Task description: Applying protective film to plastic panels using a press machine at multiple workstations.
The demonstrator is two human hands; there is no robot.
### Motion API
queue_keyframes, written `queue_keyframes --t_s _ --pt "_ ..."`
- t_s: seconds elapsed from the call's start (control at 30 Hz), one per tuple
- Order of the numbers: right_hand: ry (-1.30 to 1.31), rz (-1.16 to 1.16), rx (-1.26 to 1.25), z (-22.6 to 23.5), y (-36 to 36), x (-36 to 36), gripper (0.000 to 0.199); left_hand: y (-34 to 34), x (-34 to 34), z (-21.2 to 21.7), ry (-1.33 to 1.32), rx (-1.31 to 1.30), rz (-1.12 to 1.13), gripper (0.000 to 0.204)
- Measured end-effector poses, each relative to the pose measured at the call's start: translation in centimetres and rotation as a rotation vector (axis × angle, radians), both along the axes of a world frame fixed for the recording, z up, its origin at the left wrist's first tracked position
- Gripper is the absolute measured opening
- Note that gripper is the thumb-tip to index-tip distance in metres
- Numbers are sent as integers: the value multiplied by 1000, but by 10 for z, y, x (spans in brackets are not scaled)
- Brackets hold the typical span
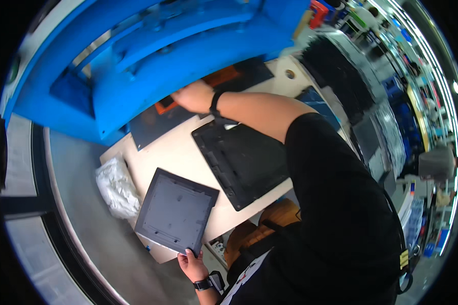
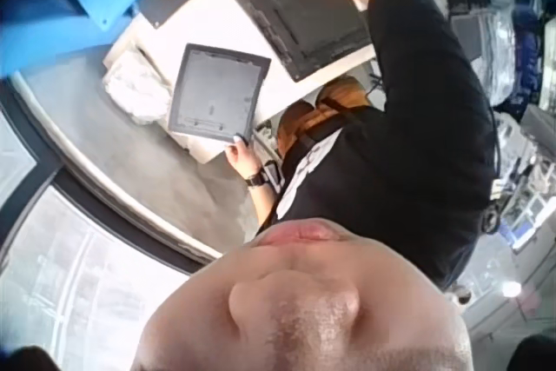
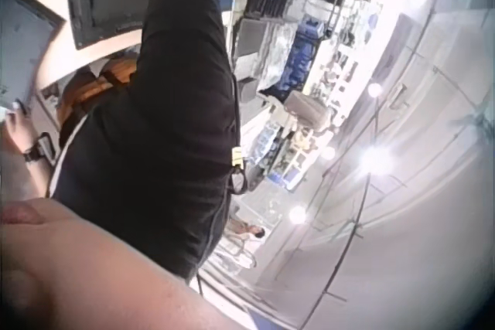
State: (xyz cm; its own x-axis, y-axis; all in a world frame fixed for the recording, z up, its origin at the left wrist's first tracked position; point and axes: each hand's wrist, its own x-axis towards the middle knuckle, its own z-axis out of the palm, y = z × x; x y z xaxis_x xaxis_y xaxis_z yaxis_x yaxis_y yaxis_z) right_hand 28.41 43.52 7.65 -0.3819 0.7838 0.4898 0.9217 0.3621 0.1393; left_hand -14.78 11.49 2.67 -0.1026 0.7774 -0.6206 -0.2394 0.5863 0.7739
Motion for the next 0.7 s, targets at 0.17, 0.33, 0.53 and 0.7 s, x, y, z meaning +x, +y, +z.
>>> queue_keyframes --t_s 0.17,0.33,0.53,0.7 --pt "-77 109 19 34 -70 -29 29 4 -16 21 19 85 -6 20" --pt "46 223 64 70 -169 -5 26 12 -58 19 -109 146 -188 30" --pt "177 138 53 124 -319 26 29 37 -132 -22 285 595 -935 58" --pt "358 -134 -1 164 -456 46 45 61 -96 17 44 338 -867 46"
